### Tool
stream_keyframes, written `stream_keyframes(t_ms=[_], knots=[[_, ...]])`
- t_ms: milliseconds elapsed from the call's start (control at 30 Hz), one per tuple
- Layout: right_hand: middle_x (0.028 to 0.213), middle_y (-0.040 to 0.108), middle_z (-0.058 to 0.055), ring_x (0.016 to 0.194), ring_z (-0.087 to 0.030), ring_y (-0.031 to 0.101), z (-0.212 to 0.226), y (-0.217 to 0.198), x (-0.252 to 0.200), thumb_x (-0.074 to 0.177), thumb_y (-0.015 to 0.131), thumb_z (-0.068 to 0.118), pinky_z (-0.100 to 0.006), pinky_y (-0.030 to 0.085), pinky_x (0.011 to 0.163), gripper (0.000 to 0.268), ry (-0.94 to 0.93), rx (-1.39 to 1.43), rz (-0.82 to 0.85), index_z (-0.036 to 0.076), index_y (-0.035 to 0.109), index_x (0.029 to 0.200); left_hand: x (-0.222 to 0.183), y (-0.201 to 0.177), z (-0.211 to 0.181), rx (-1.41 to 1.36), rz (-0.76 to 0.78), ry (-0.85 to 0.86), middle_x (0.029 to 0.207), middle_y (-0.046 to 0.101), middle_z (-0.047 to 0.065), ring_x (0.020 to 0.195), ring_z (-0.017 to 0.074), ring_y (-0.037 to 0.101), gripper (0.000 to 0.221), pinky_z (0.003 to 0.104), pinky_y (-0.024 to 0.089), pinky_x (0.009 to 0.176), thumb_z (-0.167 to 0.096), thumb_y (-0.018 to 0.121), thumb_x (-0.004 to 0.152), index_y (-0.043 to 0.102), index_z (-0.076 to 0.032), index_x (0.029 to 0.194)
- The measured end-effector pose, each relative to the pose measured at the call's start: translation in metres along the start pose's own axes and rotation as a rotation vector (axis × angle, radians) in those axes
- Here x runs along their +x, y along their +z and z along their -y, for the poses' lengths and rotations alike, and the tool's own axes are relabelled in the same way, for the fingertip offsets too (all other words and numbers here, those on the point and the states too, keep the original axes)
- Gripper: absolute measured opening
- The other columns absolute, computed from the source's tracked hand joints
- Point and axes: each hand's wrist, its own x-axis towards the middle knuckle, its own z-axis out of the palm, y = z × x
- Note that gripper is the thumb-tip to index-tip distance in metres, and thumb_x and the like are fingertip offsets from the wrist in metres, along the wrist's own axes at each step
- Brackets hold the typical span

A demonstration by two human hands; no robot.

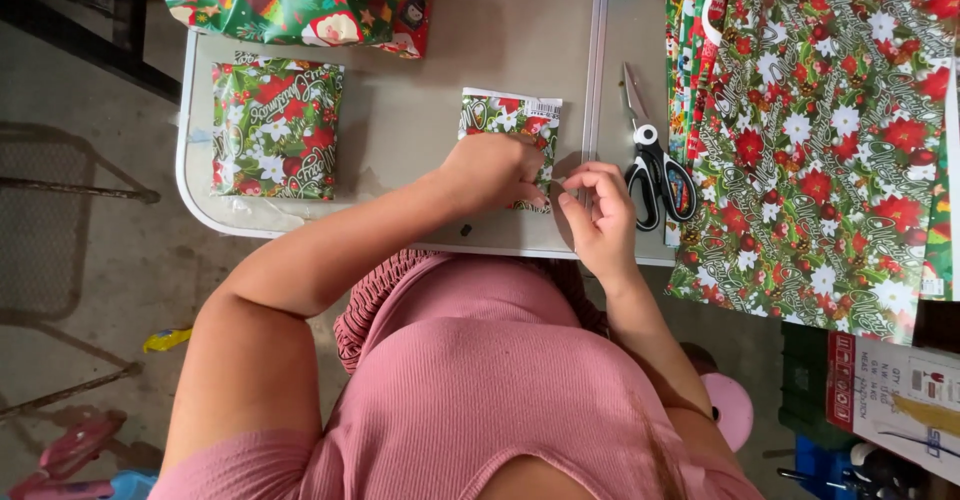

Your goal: Wrapping small books or boxes in decorative Christmas wrapping paper using tape and scissors.

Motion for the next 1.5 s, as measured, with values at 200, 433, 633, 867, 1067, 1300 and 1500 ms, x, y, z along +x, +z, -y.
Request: stream_keyframes(t_ms=[200, 433, 633, 867, 1067, 1300, 1500], knots=[[0.105, 0.064, -0.010, 0.092, -0.021, 0.061, -0.001, 0.001, 0.000, 0.093, 0.070, -0.001, -0.035, 0.049, 0.083, 0.009, -0.001, 0.057, -0.022, 0.005, 0.067, 0.099, 0.027, 0.003, -0.007, 0.263, 0.164, -0.096, 0.070, 0.066, 0.004, 0.069, 0.0265, 0.073, 0.053, 0.044, 0.060, 0.059, -0.065, 0.081, 0.076, 0.074, -0.013, 0.085], [0.104, 0.065, -0.009, 0.091, -0.019, 0.061, 0.005, -0.006, 0.001, 0.090, 0.065, -0.006, -0.035, 0.050, 0.084, 0.014, 0.050, 0.137, -0.025, 0.005, 0.065, 0.099, -0.009, -0.065, -0.016, -0.015, 0.111, -0.112, 0.083, 0.071, 0.015, 0.084, 0.0372, 0.075, 0.027, 0.049, 0.060, 0.074, -0.032, 0.076, 0.094, 0.075, -0.005, 0.095], [0.110, 0.063, -0.008, 0.104, -0.031, 0.062, 0.008, 0.003, -0.001, 0.076, 0.081, 0.001, -0.042, 0.052, 0.089, 0.029, -0.189, -0.154, 0.188, 0.007, 0.069, 0.103, -0.089, -0.063, 0.000, -0.029, -0.019, -0.322, 0.100, 0.066, 0.020, 0.095, 0.0456, 0.068, 0.032, 0.054, 0.056, 0.084, -0.026, 0.079, 0.087, 0.070, -0.004, 0.107], [0.106, 0.064, -0.006, 0.101, -0.028, 0.063, 0.007, 0.003, -0.002, 0.091, 0.077, 0.009, -0.038, 0.053, 0.088, 0.009, -0.182, -0.187, 0.141, 0.007, 0.068, 0.091, -0.100, -0.021, 0.010, 0.129, -0.179, -0.401, 0.088, 0.064, 0.002, 0.093, 0.0271, 0.064, 0.030, 0.042, 0.052, 0.078, -0.049, 0.074, 0.089, 0.072, -0.019, 0.090], [0.104, 0.068, -0.007, 0.093, -0.028, 0.066, 0.007, -0.018, 0.018, 0.088, 0.077, 0.004, -0.039, 0.054, 0.083, 0.010, -0.103, -0.089, 0.189, 0.009, 0.070, 0.094, -0.086, -0.039, -0.001, 0.208, -0.137, -0.299, 0.114, 0.051, 0.002, 0.110, 0.0297, 0.058, 0.042, 0.044, 0.052, 0.087, -0.036, 0.078, 0.087, 0.059, -0.022, 0.121], [0.105, 0.067, -0.005, 0.100, -0.018, 0.065, 0.005, -0.084, 0.172, 0.103, 0.063, 0.030, -0.039, 0.057, 0.095, 0.019, 0.249, -0.134, -0.082, 0.011, 0.063, 0.101, -0.011, -0.067, -0.002, 0.333, 0.065, 0.017, 0.161, 0.032, 0.018, 0.146, 0.0464, 0.028, 0.086, 0.068, 0.031, 0.109, -0.067, 0.076, 0.079, 0.045, -0.036, 0.153], [0.129, 0.070, -0.006, 0.108, -0.025, 0.074, -0.099, -0.081, 0.300, 0.090, 0.067, 0.056, -0.032, 0.065, 0.093, 0.059, 0.602, 0.008, -0.205, 0.010, 0.065, 0.127, -0.013, -0.010, 0.000, 0.488, -0.162, -0.388, 0.099, 0.066, 0.011, 0.075, 0.0359, 0.070, 0.070, 0.050, 0.055, 0.063, -0.078, 0.065, 0.081, 0.060, -0.018, 0.117]])
